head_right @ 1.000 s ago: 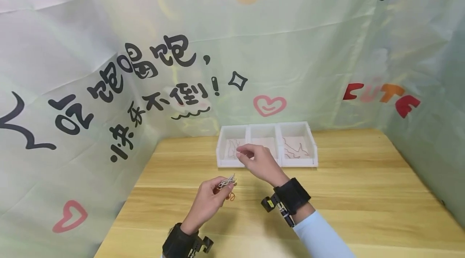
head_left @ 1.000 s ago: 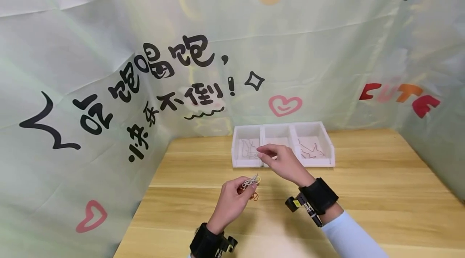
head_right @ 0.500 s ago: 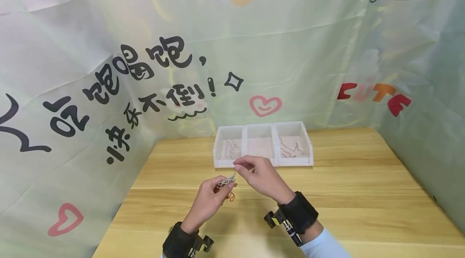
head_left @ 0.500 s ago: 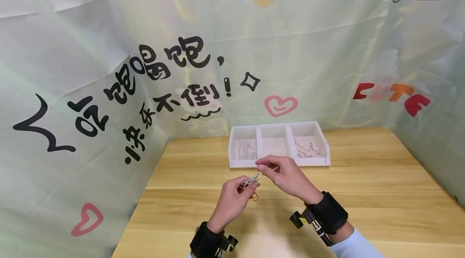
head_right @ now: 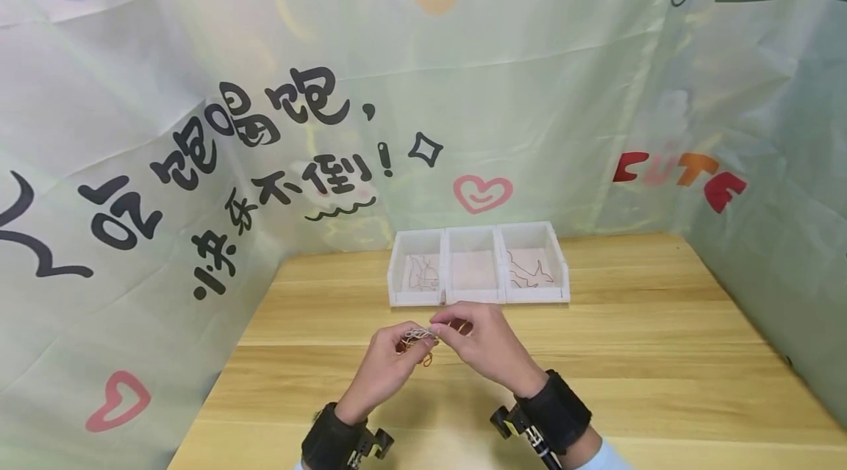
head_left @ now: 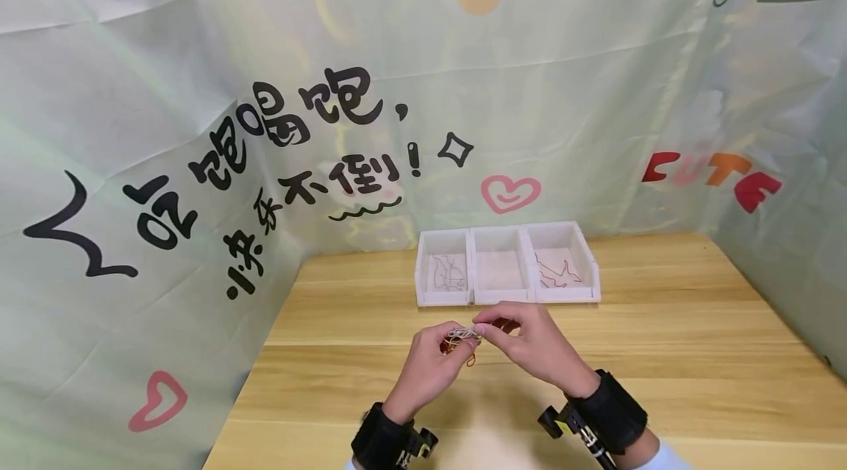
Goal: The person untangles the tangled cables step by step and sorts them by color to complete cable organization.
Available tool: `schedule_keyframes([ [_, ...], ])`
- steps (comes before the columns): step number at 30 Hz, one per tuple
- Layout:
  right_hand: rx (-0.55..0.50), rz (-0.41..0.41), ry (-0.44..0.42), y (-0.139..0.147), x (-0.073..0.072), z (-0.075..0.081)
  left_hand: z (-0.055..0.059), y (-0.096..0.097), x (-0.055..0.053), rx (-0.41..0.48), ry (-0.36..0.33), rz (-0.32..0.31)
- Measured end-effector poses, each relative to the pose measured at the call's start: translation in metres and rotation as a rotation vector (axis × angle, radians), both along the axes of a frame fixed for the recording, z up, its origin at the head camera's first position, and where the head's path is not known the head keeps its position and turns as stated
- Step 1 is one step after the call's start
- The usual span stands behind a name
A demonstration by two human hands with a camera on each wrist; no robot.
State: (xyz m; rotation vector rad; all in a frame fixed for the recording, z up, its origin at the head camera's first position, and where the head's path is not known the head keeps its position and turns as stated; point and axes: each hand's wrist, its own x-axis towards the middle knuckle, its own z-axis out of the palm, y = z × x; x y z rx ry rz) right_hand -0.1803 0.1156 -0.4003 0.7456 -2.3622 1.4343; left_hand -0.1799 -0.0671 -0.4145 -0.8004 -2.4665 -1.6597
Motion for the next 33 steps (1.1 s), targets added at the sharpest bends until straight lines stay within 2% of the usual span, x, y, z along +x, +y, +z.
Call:
schedule_keyframes([
  [4, -0.016, -0.028, 0.015, -0.002, 0.01, 0.011, 0.008, 0.001, 0.005, 0.008, -0.001, -0.01],
  [6, -0.02, -0.032, 0.022, -0.001, 0.011, 0.011, 0.009, 0.002, 0.006, 0.011, 0.011, -0.014],
  [9, -0.034, -0.049, 0.042, 0.002, 0.008, 0.001, 0.008, 0.002, 0.005, 0.01, 0.02, -0.028],
  [14, -0.045, -0.126, 0.068, 0.009, 0.001, -0.019, -0.012, 0.003, -0.005, 0.03, -0.006, -0.07],
  [17, -0.061, -0.162, 0.065, 0.012, 0.001, -0.023, -0.024, 0.003, -0.01, 0.029, -0.026, -0.077],
  [20, -0.07, -0.176, 0.06, 0.013, 0.005, -0.021, -0.012, 0.003, -0.004, 0.03, -0.031, -0.085],
  [24, -0.048, -0.178, 0.049, 0.018, 0.006, -0.022, 0.009, -0.001, 0.006, 0.018, -0.048, -0.084],
  [25, -0.044, -0.176, 0.043, 0.022, 0.004, -0.026, 0.009, -0.003, 0.006, 0.014, -0.053, -0.075],
  [29, -0.088, -0.18, -0.007, 0.035, 0.005, -0.024, 0.006, -0.013, 0.003, 0.009, -0.062, -0.042],
  [33, -0.117, -0.165, -0.062, 0.046, 0.004, -0.022, -0.011, -0.018, -0.009, -0.004, -0.053, -0.01],
])
